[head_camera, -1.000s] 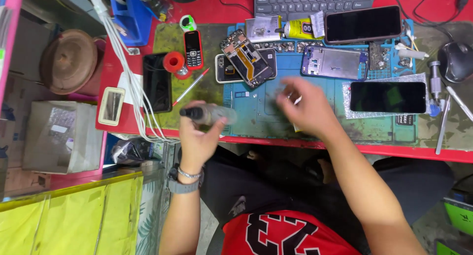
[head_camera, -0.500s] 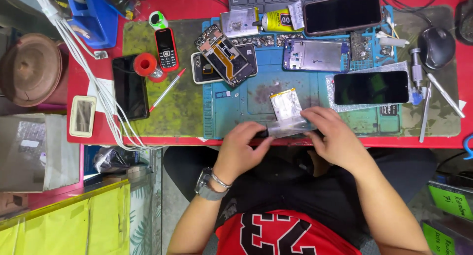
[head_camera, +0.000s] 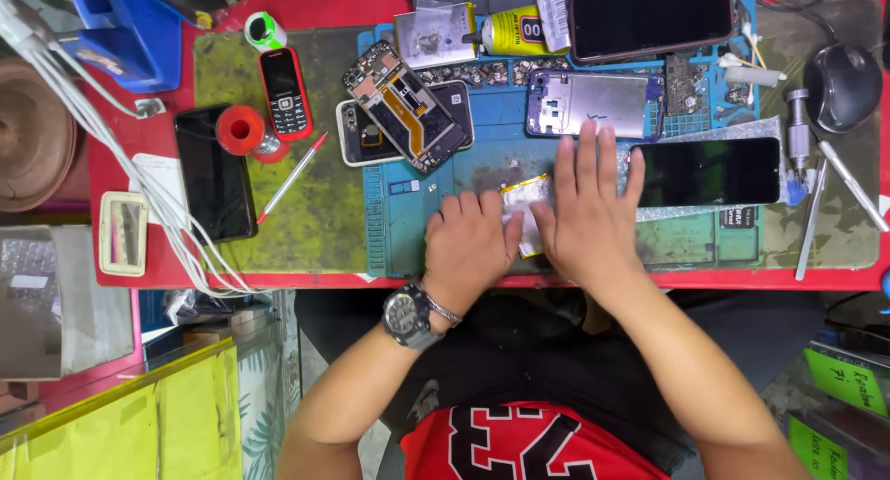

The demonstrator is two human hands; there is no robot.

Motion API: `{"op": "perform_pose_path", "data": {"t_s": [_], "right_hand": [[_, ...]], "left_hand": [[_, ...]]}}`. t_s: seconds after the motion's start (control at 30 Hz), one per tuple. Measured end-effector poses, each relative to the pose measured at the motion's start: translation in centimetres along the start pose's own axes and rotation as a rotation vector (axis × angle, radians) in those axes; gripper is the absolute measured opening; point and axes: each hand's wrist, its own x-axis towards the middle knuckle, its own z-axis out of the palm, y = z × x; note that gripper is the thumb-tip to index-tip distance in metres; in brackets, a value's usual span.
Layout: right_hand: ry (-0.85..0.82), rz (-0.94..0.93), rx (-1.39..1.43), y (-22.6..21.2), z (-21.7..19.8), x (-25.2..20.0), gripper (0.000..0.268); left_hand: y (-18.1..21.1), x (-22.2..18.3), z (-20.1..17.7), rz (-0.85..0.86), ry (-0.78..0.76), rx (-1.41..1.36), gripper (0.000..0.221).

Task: Cleaning adhesive and debris from a mobile phone frame and preparing the battery for reassembly.

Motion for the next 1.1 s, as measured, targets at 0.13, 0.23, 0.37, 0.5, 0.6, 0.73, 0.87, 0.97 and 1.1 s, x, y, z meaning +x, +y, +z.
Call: {"op": "perform_pose_path", "data": {"t_s": [0.13, 0.23, 0.37, 0.5, 0.6, 0.73, 0.87, 0.97, 1.1], "right_hand": [[-0.018, 0.026, 0.064, 0.5, 0.2, 4.5, 0.069], [-0.171, 0.142, 0.005, 0.3, -0.6, 6.3, 0.07], [-0.233, 0.083, -0.012, -0.1, -1.1, 4.0, 0.064], [-0.174, 0.025, -0.095, -1.0, -2.1, -1.9, 0.062], [-0.173, 0.035, -0.092, -0.9, -1.6, -1.3, 0.065], [-0.173, 0.097, -0.014, -0.2, 0.2, 3.9, 0.064], [-0.188, 0.114, 0.079, -0.2, -0.3, 7.6, 0.065], [-0.19, 0.129, 0.089, -0.2, -0.7, 8.2, 0.066], [-0.117, 0.103, 0.07, -0.4, -0.2, 5.4, 0.066]], "left_hand": [[-0.8, 2.2, 1.2, 0.025, 0.08, 0.021, 0.044], [-0.9, 2.9, 1.4, 0.016, 0.025, 0.07, 0.033], [-0.5, 1.7, -0.1, 0.082, 0.042, -0.019, 0.026], [0.5, -1.1, -1.4, 0.138, 0.053, -0.041, 0.027], [0.4, -0.9, -1.0, 0.113, 0.049, -0.033, 0.026], [-0.6, 1.3, 0.4, 0.062, 0.084, 0.002, 0.027], [-1.6, 2.7, 1.9, 0.041, 0.095, -0.042, 0.029], [-1.9, 3.2, 2.3, 0.052, 0.105, -0.068, 0.03], [-2.3, 2.0, 1.9, 0.249, 0.012, -0.198, 0.03]]}}
